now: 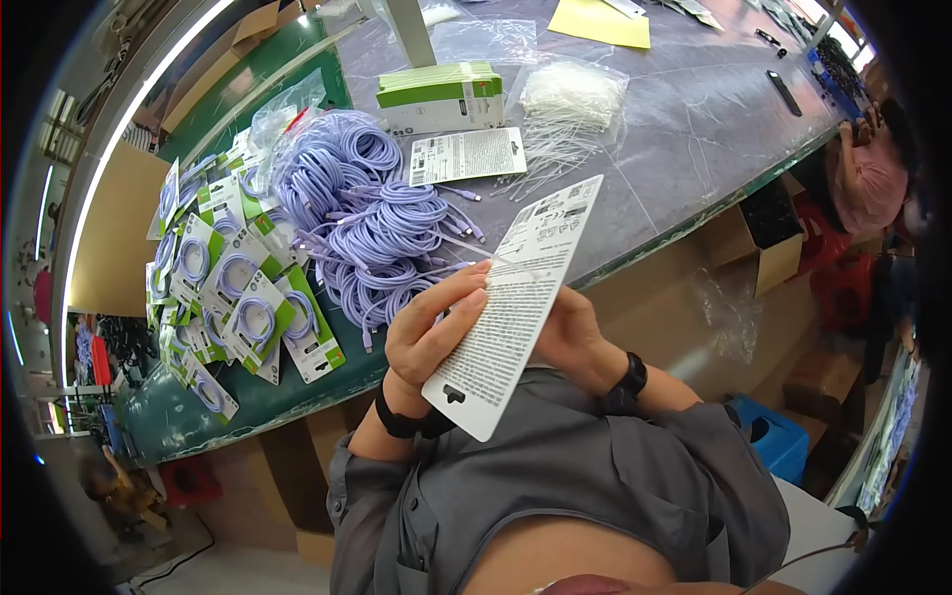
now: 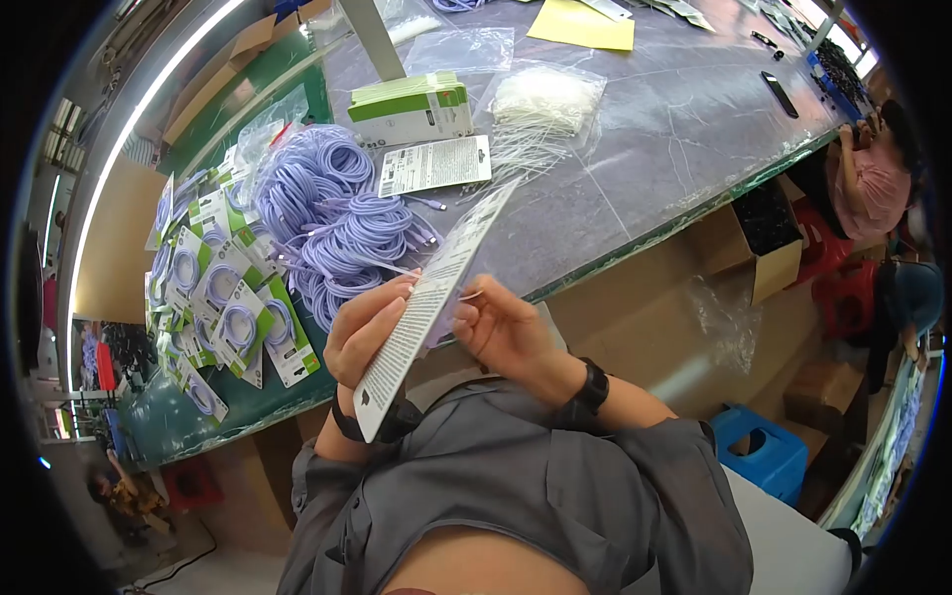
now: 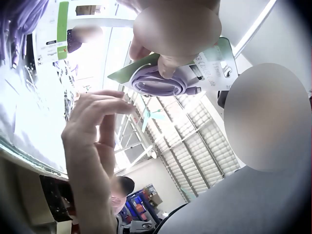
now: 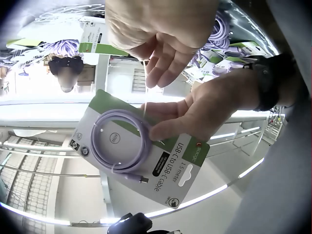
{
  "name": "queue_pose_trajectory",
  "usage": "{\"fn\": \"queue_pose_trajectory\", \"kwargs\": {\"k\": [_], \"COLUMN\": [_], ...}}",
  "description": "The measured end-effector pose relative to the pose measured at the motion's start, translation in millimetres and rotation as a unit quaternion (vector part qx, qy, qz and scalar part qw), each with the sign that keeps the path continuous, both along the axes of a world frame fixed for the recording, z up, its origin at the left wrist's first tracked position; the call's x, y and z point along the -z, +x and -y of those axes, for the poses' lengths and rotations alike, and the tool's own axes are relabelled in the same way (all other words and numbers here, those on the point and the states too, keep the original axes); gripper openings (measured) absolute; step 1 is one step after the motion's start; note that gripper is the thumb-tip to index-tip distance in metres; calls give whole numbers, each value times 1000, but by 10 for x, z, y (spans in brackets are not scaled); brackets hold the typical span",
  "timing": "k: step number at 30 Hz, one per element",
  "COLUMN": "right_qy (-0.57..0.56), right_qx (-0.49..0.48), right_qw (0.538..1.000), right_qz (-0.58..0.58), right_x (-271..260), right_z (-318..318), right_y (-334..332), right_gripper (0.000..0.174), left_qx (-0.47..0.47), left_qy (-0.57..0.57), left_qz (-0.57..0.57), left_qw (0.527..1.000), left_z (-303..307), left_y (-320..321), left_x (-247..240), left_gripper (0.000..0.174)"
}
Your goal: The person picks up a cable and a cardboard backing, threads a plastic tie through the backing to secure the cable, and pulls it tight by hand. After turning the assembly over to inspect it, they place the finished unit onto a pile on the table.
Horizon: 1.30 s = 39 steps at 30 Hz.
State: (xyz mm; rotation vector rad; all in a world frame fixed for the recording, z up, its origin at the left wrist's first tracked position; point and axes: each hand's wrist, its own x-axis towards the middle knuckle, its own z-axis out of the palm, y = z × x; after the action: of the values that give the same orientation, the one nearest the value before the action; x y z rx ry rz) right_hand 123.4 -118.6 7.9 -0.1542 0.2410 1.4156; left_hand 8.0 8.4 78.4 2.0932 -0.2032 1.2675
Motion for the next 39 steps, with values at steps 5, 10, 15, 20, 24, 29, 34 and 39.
{"fn": "queue_pose_trajectory", "kwargs": {"k": [5,10,15,20,24,29,34,39], "right_qy": [107,59,16,-75,-43,-28,-28,-14], "right_qx": [182,263,284,285,333,321,319,306], "right_qw": [891,749,651,639,407,361,365,383], "right_qz": [402,605,704,711,850,875,874,871], "right_x": [-408,-556,-539,-704,-831,-844,-862,-895], "right_z": [93,137,102,7,-59,-106,-116,-55], "right_y": [197,257,131,0,65,106,106,97], "right_gripper": [17,9,14,20,22,17,18,20], "left_qx": [19,38,26,-26,-74,-21,-66,-47], "left_qy": [-38,-40,-53,-258,-395,-483,-281,-110], "left_qz": [1,-3,3,0,16,90,-2,-38], "left_qw": [999,998,998,966,915,870,958,992], "left_z": [22,58,39,124,210,231,132,158], "left_y": [13,-2,-1,-37,-3,43,-70,-56], "left_x": [96,62,114,263,247,230,268,53], "left_gripper": [28,29,30,34,39,42,39,27]}}
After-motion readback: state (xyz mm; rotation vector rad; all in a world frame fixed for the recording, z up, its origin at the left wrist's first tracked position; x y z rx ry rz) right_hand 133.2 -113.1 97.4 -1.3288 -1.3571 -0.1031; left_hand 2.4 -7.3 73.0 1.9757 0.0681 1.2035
